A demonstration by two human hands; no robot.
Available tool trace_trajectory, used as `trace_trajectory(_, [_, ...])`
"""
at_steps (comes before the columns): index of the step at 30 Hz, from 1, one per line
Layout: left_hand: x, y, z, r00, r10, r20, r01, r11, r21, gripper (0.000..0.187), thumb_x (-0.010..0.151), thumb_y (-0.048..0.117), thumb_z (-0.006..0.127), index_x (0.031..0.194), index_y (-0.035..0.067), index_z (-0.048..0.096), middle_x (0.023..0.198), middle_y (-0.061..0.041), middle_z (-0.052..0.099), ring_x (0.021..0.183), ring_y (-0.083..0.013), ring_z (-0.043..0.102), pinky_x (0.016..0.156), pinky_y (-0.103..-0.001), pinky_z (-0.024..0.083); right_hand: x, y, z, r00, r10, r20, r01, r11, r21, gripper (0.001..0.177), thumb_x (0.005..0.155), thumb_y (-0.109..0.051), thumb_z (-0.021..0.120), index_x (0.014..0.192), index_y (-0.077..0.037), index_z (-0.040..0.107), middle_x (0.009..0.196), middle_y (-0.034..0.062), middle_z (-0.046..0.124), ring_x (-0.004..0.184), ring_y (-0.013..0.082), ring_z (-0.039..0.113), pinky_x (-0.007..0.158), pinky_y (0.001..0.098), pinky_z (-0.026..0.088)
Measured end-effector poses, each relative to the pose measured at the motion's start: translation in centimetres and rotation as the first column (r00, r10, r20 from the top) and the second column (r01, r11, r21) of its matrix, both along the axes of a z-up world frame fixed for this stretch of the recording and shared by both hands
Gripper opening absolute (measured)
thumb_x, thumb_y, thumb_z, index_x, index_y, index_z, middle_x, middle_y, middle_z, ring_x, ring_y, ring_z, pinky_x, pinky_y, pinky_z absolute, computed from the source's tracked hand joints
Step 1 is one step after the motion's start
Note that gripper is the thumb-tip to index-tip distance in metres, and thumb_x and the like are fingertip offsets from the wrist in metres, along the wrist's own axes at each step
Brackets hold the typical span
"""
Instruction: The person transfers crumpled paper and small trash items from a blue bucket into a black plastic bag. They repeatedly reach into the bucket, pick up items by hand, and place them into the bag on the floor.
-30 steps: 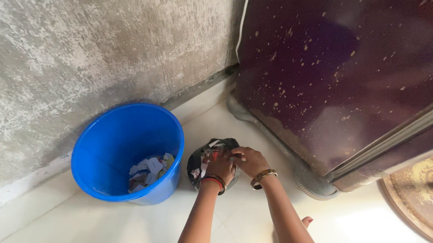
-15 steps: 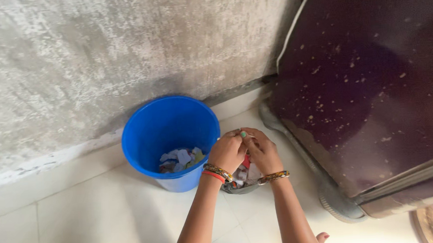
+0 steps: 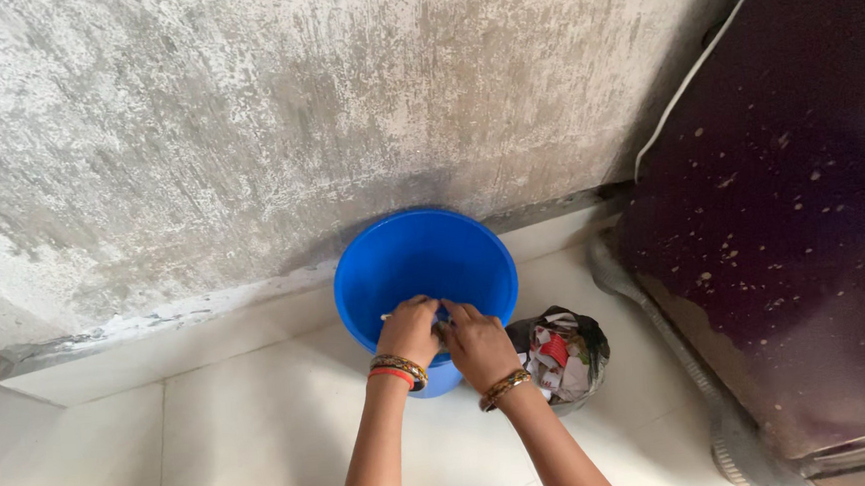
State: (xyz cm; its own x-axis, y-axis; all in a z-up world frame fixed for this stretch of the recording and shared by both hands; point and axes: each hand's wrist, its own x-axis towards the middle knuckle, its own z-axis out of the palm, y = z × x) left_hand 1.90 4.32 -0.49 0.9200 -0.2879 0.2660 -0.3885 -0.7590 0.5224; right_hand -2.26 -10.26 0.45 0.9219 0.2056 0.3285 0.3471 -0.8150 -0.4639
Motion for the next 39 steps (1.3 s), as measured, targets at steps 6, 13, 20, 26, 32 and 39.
trace_trajectory(6, [-2.9, -1.3, 0.0, 0.991, -0.030, -0.128, 0.060, 0.969, 0.238, 0.030, 0.087, 0.015, 0.070, 0.113, 0.002, 0.067, 0.118, -0.015, 0.070, 0.110, -0.0320, 0.067, 0.090, -0.045, 0.057, -1.7, -1.4, -0.5, 0.976, -0.020, -0.216, -0.016, 0.987, -0.162, 0.032, 0.100, -0.024, 0.049, 0.124, -0.006, 0.061, 0.104, 0.0178, 0.073, 0.098, 0.0370, 0.070, 0.090, 0.0492, 0.053])
trace_trajectory(13, [-4.6, -1.9, -1.0, 0.907, 0.049, -0.417, 0.091, 0.946, 0.310, 0.042, 0.094, 0.016, 0.058, 0.134, 0.006, 0.054, 0.134, -0.016, 0.061, 0.125, -0.0356, 0.059, 0.105, -0.054, 0.047, 0.0, -2.3, -1.5, 0.939, 0.112, -0.326, -0.207, 0.939, -0.273, 0.035, 0.088, -0.027, 0.061, 0.116, -0.006, 0.065, 0.106, 0.0214, 0.072, 0.099, 0.0402, 0.069, 0.085, 0.0493, 0.055])
trace_trajectory(20, [-2.8, -0.8, -4.3, 0.912, 0.220, -0.346, -0.050, 0.897, 0.440, 0.059, 0.094, 0.018, 0.053, 0.150, 0.013, 0.037, 0.156, -0.017, 0.038, 0.144, -0.0382, 0.037, 0.110, -0.055, 0.040, 7.9, -1.9, -8.4, 0.710, 0.035, -0.703, -0.483, 0.751, -0.450, 0.050, 0.089, -0.030, 0.066, 0.135, -0.013, 0.057, 0.123, 0.0235, 0.067, 0.113, 0.0400, 0.065, 0.097, 0.0487, 0.051])
trace_trajectory(26, [-2.6, -0.7, -4.8, 0.880, 0.361, -0.307, -0.245, 0.901, 0.357, 0.052, 0.100, 0.019, 0.051, 0.150, 0.005, 0.042, 0.157, -0.021, 0.041, 0.143, -0.0393, 0.042, 0.115, -0.053, 0.039, 15.1, -2.3, -19.5, 0.719, -0.145, -0.680, -0.404, 0.710, -0.578, 0.064, 0.090, -0.029, 0.068, 0.150, -0.019, 0.045, 0.137, 0.0250, 0.059, 0.124, 0.0411, 0.061, 0.105, 0.0504, 0.049])
trace_trajectory(32, [-2.8, -0.3, -3.4, 0.902, 0.282, -0.327, -0.207, 0.947, 0.244, 0.053, 0.092, 0.016, 0.056, 0.144, 0.010, 0.045, 0.152, -0.022, 0.042, 0.143, -0.0393, 0.038, 0.111, -0.055, 0.038, 16.2, -2.8, -26.7, 0.778, -0.015, -0.628, -0.372, 0.795, -0.479, 0.076, 0.095, -0.029, 0.062, 0.164, -0.024, 0.032, 0.150, 0.0276, 0.052, 0.132, 0.0415, 0.059, 0.111, 0.0511, 0.046])
trace_trajectory(39, [-3.0, -0.3, -1.4, 0.817, 0.192, -0.544, -0.090, 0.974, 0.208, 0.052, 0.098, 0.012, 0.051, 0.150, 0.008, 0.044, 0.136, -0.023, 0.061, 0.122, -0.0384, 0.064, 0.104, -0.047, 0.053, 15.1, -6.1, -27.5, 0.871, 0.047, -0.489, -0.343, 0.770, -0.537, 0.091, 0.082, -0.017, 0.065, 0.162, -0.022, 0.022, 0.167, 0.0225, 0.017, 0.146, 0.0397, 0.038, 0.112, 0.0479, 0.040])
